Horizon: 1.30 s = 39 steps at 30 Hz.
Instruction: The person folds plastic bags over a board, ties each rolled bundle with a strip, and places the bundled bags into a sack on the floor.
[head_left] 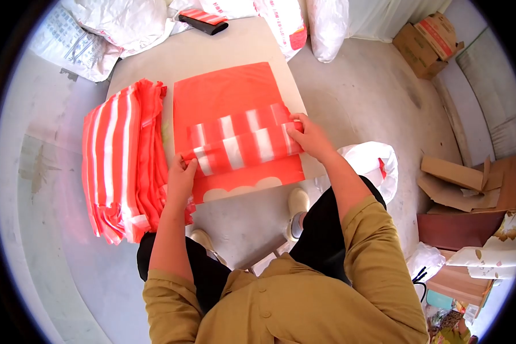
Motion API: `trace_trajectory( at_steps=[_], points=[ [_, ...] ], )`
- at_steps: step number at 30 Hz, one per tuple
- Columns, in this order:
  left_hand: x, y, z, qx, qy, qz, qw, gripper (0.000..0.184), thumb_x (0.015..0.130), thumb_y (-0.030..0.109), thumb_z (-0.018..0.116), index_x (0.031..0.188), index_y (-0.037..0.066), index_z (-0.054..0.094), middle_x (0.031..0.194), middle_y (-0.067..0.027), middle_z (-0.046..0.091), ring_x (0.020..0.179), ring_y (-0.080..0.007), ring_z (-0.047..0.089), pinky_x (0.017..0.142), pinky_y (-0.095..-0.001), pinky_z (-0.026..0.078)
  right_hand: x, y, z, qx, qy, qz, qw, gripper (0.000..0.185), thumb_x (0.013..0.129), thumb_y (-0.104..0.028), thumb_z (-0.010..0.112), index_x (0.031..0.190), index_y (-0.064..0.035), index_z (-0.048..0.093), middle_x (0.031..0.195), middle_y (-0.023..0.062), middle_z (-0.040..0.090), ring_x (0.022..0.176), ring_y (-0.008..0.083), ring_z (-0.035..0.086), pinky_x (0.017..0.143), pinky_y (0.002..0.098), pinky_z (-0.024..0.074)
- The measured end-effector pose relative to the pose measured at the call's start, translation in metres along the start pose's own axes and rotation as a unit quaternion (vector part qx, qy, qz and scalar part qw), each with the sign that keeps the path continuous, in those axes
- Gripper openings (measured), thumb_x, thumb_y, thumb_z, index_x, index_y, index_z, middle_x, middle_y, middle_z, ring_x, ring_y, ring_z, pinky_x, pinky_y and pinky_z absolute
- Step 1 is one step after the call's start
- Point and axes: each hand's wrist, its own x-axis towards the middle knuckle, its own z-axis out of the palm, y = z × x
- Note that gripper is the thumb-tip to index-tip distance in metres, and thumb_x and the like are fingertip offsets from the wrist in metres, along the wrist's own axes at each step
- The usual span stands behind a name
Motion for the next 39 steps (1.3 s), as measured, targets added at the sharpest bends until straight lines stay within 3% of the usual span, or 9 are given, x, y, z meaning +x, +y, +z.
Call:
trace_trajectory(
  at_steps=[3, 6, 12, 18, 21, 24, 27, 30, 39],
  points=[
    [0.006, -0.003, 0.017, 0.037, 0.086, 0.048, 0.994, 0.039, 0.096, 0.014, 0.063, 0.131, 0.002, 0.052, 0.083, -0.0027, 0.059, 0.075, -0.0109, 0.055, 0.067, -0.0282, 0.046, 0.008, 0.006, 0.006, -0.013, 0.017, -0.020, 1.000, 0.053, 0.095, -0.023, 0.062, 0.144, -0.0122, 0.045, 0.123, 0.0142, 0.064, 0.107, 0.0236, 0.063, 0.087, 0.0365, 0.0532],
    [0.002, 0.014, 0.021, 0.169, 0.105, 0.000, 0.980, 0.044, 0.095, 0.014, 0.062, 0.135, 0.003, 0.050, 0.082, -0.0064, 0.060, 0.075, -0.0140, 0.058, 0.067, -0.0306, 0.047, 0.015, 0.015, 0.011, -0.017, 0.006, -0.004, 1.000, 0.056, 0.094, -0.023, 0.063, 0.146, -0.0113, 0.043, 0.128, 0.0148, 0.062, 0.110, 0.0255, 0.063, 0.093, 0.0387, 0.0514],
    [0.008, 0.006, 0.026, 0.222, 0.113, 0.012, 0.968, 0.046, 0.094, 0.015, 0.062, 0.137, 0.005, 0.050, 0.080, -0.0103, 0.060, 0.073, -0.0218, 0.060, 0.069, -0.0365, 0.048, 0.018, 0.031, 0.024, -0.142, 0.088, -0.144, 0.975, 0.050, 0.089, -0.019, 0.066, 0.136, -0.0085, 0.053, 0.136, 0.0150, 0.052, 0.124, 0.0307, 0.054, 0.105, 0.0382, 0.0443],
    [0.006, 0.008, 0.025, 0.212, 0.120, 0.008, 0.970, 0.045, 0.094, 0.015, 0.062, 0.136, 0.004, 0.051, 0.080, -0.0114, 0.061, 0.074, -0.0236, 0.061, 0.071, -0.0367, 0.049, 0.019, 0.032, 0.029, -0.102, 0.113, -0.164, 0.975, 0.039, 0.084, -0.016, 0.068, 0.119, -0.0016, 0.061, 0.129, 0.0200, 0.056, 0.123, 0.0377, 0.051, 0.104, 0.0407, 0.0436],
    [0.008, -0.001, 0.022, 0.150, 0.128, 0.009, 0.980, 0.044, 0.094, 0.016, 0.062, 0.135, 0.003, 0.052, 0.088, -0.0142, 0.063, 0.081, -0.0245, 0.063, 0.074, -0.0346, 0.050, 0.018, 0.031, 0.028, -0.108, 0.113, -0.182, 0.971, 0.035, 0.084, -0.017, 0.068, 0.115, -0.0024, 0.063, 0.127, 0.0192, 0.057, 0.122, 0.0376, 0.052, 0.104, 0.0438, 0.0432],
    [0.007, -0.006, 0.020, 0.143, 0.147, 0.063, 0.977, 0.048, 0.091, 0.016, 0.066, 0.136, 0.003, 0.052, 0.104, -0.0194, 0.063, 0.096, -0.0303, 0.062, 0.085, -0.0388, 0.050, 0.018, 0.033, 0.030, -0.240, 0.169, -0.240, 0.925, 0.038, 0.086, -0.017, 0.069, 0.122, -0.0060, 0.063, 0.139, 0.0141, 0.049, 0.127, 0.0305, 0.050, 0.107, 0.0438, 0.0415],
    [-0.006, 0.011, 0.021, 0.410, 0.141, 0.279, 0.857, 0.054, 0.086, 0.015, 0.070, 0.136, 0.004, 0.053, 0.126, -0.0218, 0.059, 0.117, -0.0362, 0.056, 0.101, -0.0449, 0.045, 0.003, -0.018, 0.026, -0.360, 0.004, -0.264, 0.895, 0.042, 0.084, -0.016, 0.071, 0.124, -0.0074, 0.062, 0.143, 0.0133, 0.048, 0.130, 0.0307, 0.048, 0.109, 0.0464, 0.0383],
    [-0.021, 0.038, 0.034, 0.426, -0.024, 0.338, 0.839, 0.059, 0.082, 0.015, 0.072, 0.137, 0.005, 0.053, 0.140, -0.0196, 0.053, 0.133, -0.0377, 0.046, 0.111, -0.0495, 0.037, -0.010, -0.019, 0.044, -0.313, -0.041, -0.387, 0.866, 0.049, 0.084, -0.015, 0.071, 0.130, -0.0090, 0.058, 0.148, 0.0115, 0.046, 0.136, 0.0311, 0.043, 0.113, 0.0462, 0.0343],
    [-0.011, 0.018, 0.037, 0.477, -0.062, 0.280, 0.831, 0.059, 0.078, 0.001, 0.061, 0.136, 0.007, 0.054, 0.146, -0.0152, 0.050, 0.136, -0.0305, 0.047, 0.109, -0.0503, 0.039, -0.007, -0.018, 0.034, -0.346, -0.120, -0.311, 0.877, 0.059, 0.082, -0.003, 0.060, 0.139, -0.0101, 0.051, 0.150, 0.0110, 0.045, 0.142, 0.0312, 0.036, 0.118, 0.0453, 0.0291]
  ],
)
